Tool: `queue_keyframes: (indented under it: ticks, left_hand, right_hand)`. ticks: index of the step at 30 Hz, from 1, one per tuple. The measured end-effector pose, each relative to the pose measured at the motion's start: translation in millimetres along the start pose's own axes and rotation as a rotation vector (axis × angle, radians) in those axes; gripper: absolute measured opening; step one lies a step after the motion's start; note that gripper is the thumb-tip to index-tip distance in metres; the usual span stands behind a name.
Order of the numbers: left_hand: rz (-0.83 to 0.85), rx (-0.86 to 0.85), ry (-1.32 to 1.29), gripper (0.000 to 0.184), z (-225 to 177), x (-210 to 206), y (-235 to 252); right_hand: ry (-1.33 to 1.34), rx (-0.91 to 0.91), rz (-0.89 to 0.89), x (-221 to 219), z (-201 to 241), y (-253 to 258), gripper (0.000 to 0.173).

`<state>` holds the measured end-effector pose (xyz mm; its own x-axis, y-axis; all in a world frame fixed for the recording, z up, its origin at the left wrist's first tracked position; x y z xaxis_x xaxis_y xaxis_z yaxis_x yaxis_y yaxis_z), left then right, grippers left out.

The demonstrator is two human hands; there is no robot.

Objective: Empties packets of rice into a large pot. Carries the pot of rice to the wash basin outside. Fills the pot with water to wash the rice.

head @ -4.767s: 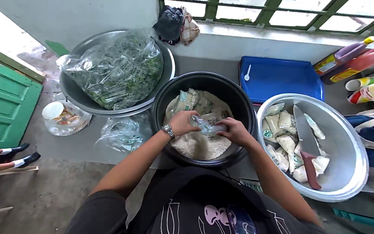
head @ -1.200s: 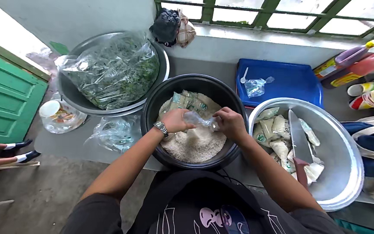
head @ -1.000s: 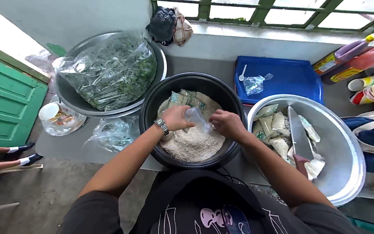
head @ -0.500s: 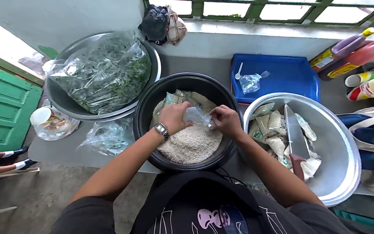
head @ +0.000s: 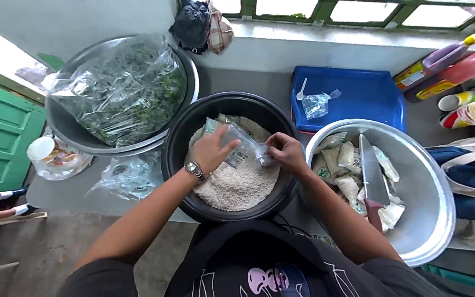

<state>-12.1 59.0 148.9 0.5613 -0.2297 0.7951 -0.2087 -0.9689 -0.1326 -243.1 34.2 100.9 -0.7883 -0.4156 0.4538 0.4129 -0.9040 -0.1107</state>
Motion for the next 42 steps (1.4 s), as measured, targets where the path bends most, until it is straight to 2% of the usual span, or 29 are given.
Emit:
queue_keyframes:
  ticks: [2,3,5,7,11,14,16,18,19,20,22,25,27,29,30,32,34,36,38,40,42]
  left_hand:
    - [0.052,0.187,-0.157,0.059,22.5,-7.0,11.0]
    - [0.071,0.260,-0.243,0.061,36.7,-16.5,15.5]
    - [0.098,0.371,-0.354,0.067,59.9,-40.0,16.3]
    - [0.079,0.397,-0.336,0.066,70.4,-60.9,13.1]
    - [0.119,0.211,-0.238,0.049,41.6,-102.4,28.2]
    - [0.311,-0.046,0.020,0.041,0.5,-152.1,48.5]
    - [0.435,-0.107,0.155,0.043,-17.5,-184.6,59.6]
    - [0.491,-0.046,0.217,0.050,-21.9,-207.4,69.2]
    - [0.487,-0.030,0.234,0.047,-20.9,-213.6,73.4]
    - [0.462,-0.048,0.253,0.040,-19.9,-215.8,76.9]
    - [0.458,-0.084,0.243,0.035,-18.8,-211.2,80.5]
    - [0.401,-0.031,0.059,0.029,-10.6,-187.9,84.1]
    - [0.313,-0.032,-0.065,0.022,-8.0,-155.5,84.1]
    - [0.260,-0.056,-0.152,0.015,-9.9,-119.6,77.9]
    - [0.254,-0.068,-0.176,0.013,-9.6,-104.4,73.7]
    - [0.251,-0.089,-0.216,0.013,-7.0,-79.3,62.3]
    - [0.147,-0.072,-0.332,0.020,4.4,-60.7,44.4]
    - [0.004,0.054,-0.503,0.036,26.3,-49.5,22.7]
    - [-0.101,0.208,-0.678,0.049,55.6,-56.7,5.3]
    - [-0.042,0.283,-0.817,0.057,72.0,-72.6,-7.2]
    - [0.070,0.316,-0.975,0.061,72.0,-85.3,-14.5]
  right_hand:
    - [0.272,-0.200,0.082,3.3,-9.2,-1.1,0.010]
    - [0.381,-0.238,0.086,7.6,-10.7,-2.6,0.010]
    - [0.557,-0.229,0.037,22.4,-7.4,-5.5,0.008]
    - [0.658,-0.188,-0.068,47.2,-6.3,-3.7,0.008]
    - [0.747,-0.130,-0.513,130.4,-16.0,9.9,0.010]
    - [0.723,-0.091,-0.813,191.4,-40.1,21.3,0.016]
    - [0.557,-0.181,-0.901,217.8,-57.4,26.1,0.032]
    - [0.225,-0.315,-0.870,228.7,-64.8,22.8,0.059]
    - [0.081,-0.325,-0.828,224.7,-60.4,19.5,0.065]
    - [-0.035,-0.302,-0.768,212.4,-51.8,15.9,0.064]
    - [-0.170,-0.205,-0.561,164.5,-34.5,6.3,0.047]
    - [-0.235,-0.073,-0.143,75.9,-31.3,7.6,0.025]
    - [-0.336,-0.082,0.099,27.0,-39.9,15.9,0.037]
    - [-0.415,-0.111,0.228,-9.0,-43.5,19.8,0.055]
    - [-0.429,-0.098,0.235,-20.7,-41.1,21.5,0.056]
    - [-0.433,-0.037,0.184,-32.4,-29.2,25.2,0.036]
    - [-0.405,-0.051,0.201,-35.3,-15.8,28.8,0.026]
    - [-0.299,-0.080,0.216,-34.0,-7.4,31.6,0.025]
    - [-0.104,-0.126,0.189,-33.6,-4.1,31.2,0.024]
    - [0.119,-0.231,0.185,-36.3,-1.5,29.9,0.026]
    - [0.297,-0.311,0.197,-43.3,2.6,28.2,0.029]
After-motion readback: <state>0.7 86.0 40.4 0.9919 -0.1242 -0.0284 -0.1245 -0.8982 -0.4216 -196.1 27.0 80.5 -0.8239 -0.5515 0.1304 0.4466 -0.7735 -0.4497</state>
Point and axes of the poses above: each hand's wrist, its own y-axis towards the middle knuckle, its own x-axis out of the back of the hand, z = x × y, the point moved 5 cm from there along y, towards the middle knuckle, and after that the axes turned 6 degrees about z, right-handed, at the moved point
